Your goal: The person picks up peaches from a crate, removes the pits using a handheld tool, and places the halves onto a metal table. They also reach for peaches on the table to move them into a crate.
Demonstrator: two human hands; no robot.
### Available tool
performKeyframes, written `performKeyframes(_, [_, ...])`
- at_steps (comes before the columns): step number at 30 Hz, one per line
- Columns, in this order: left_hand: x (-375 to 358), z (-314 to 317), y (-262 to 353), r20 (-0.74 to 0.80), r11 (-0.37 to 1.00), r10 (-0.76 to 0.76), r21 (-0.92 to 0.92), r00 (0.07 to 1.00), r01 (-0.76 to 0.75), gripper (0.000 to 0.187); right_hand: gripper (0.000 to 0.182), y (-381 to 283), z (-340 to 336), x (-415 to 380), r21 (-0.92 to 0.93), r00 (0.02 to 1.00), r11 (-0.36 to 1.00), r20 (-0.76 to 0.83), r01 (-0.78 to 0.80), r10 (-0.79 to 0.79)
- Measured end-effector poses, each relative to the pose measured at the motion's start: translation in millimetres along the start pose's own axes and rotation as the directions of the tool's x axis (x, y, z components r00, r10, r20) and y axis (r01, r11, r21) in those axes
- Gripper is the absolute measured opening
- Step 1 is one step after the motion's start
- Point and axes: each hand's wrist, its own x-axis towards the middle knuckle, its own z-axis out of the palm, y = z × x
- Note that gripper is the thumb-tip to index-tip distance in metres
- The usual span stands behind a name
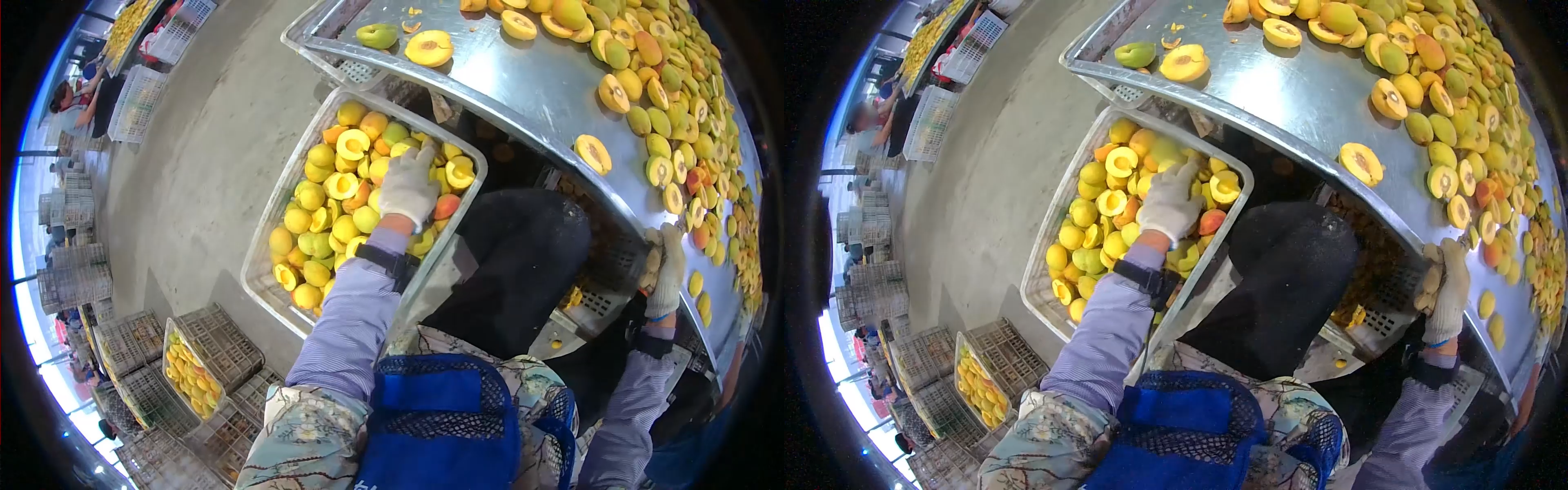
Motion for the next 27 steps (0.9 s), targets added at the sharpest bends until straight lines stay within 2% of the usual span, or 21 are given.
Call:
performKeyframes(1, [4,2,-10,-0.065,0.994,0.056,-0.091,0.996,-0.061,0.068,0.039,3,-2,5,0.003,1.0,1.0,-0.003,0.004,-0.004])
performKeyframes(2, [1,5,-23,-0.058,0.994,0.059,-0.091,0.997,-0.064,0.068,0.04,9,-6,9,0.0,0.999,1.0,-0.025,0.029,-0.029])
performKeyframes(3, [-5,4,-36,-0.073,0.887,-0.02,-0.462,0.997,-0.016,0.069,0.04,13,-8,12,0.001,0.997,0.998,-0.045,0.058,-0.058])
performKeyframes(4, [-15,-3,-43,-0.056,0.646,-0.102,-0.763,0.993,0.023,0.069,0.04,10,-7,9,0.004,0.997,0.999,-0.047,0.054,-0.053])
performKeyframes(6, [-47,-22,-56,-0.046,0.402,-0.25,-0.913,0.967,0.061,0.07,0.04,-1,-4,-3,-0.042,0.999,0.998,0.032,-0.036,0.037])
performKeyframes(7, [-61,-22,-77,-0.085,0.386,-0.277,-0.922,0.957,0.029,0.071,0.04,-3,-4,-4,-0.041,0.998,0.998,0.052,-0.04,0.042])
performKeyframes(8, [-81,-23,-93,-0.055,0.42,-0.384,-0.899,0.922,0.121,0.069,0.039,-2,-5,-4,-0.035,0.999,0.999,0.031,-0.032,0.033])
performKeyframes(9, [-98,-18,-123,-0.074,0.568,-0.436,-0.796,0.897,0.211,0.069,0.039,1,-3,-4,-0.029,1.0,0.999,0.011,-0.026,0.026])
performKeyframes(10, [-115,-10,-158,-0.097,0.683,-0.483,-0.663,0.87,0.306,0.068,0.039,5,4,-3,0.033,0.998,0.997,0.007,0.067,-0.068])
performKeyframes(11, [-132,-10,-177,-0.106,0.681,-0.497,-0.662,0.861,0.312,0.068,0.038,10,4,1,0.059,0.995,0.993,-0.011,0.1,-0.099])
performKeyframes(13, [-159,-8,-205,-0.351,0.681,-0.63,-0.678,0.693,0.275,0.068,0.038,9,4,0,0.081,0.991,0.988,-0.028,0.134,-0.132])
performKeyframes(14, [-167,0,-222,-0.352,0.678,-0.636,-0.68,0.687,0.28,0.068,0.035,0,4,-7,0.023,0.998,0.997,-0.014,0.067,-0.067])
performKeyframes(15, [-174,10,-240,-0.508,0.786,-0.604,-0.506,0.614,0.355,0.07,0.032,-4,5,-12,-0.036,1.0,0.999,-0.003,0.001,-0.002])
performKeyframes(16, [-180,11,-242,-0.651,0.84,-0.53,-0.316,0.544,0.441,0.071,0.032,3,1,-5,-0.041,1.0,0.999,0.006,0.005,-0.005])
performKeyframes(17, [-186,13,-242,-0.532,0.813,-0.548,-0.159,0.645,0.56,0.073,0.032,16,-9,12,-0.014,0.997,0.997,-0.003,0.078,-0.078])
performKeyframes(18, [-192,5,-231,-0.535,0.809,-0.553,-0.164,0.639,0.564,0.073,0.032,24,-18,23,0.014,0.989,0.989,-0.015,0.15,-0.15])
performKeyframes(20, [-198,-10,-215,-0.275,0.716,-0.682,-0.441,0.678,0.542,0.073,0.031,21,-30,26,0.035,0.993,0.995,0.056,0.098,-0.1])
performKeyframes(22, [-192,-4,-228,-0.316,0.718,-0.678,-0.478,0.663,0.507,0.074,0.031,16,-26,20,0.043,0.991,0.998,0.125,0.036,-0.041])
performKeyframes(24, [-177,0,-238,-0.428,0.765,-0.632,-0.479,0.647,0.43,0.075,0.029,10,-6,6,0.047,0.995,0.995,0.046,0.084,-0.086])
performKeyframes(25, [-170,2,-242,-0.495,0.76,-0.643,-0.504,0.585,0.41,0.073,0.029,5,2,-1,0.041,0.995,0.996,0.053,0.085,-0.087])
performKeyframes(27, [-167,-2,-246,-0.441,0.708,-0.7,-0.531,0.561,0.465,0.072,0.025,-4,10,-12,0.006,0.993,0.993,0.002,0.12,-0.12])
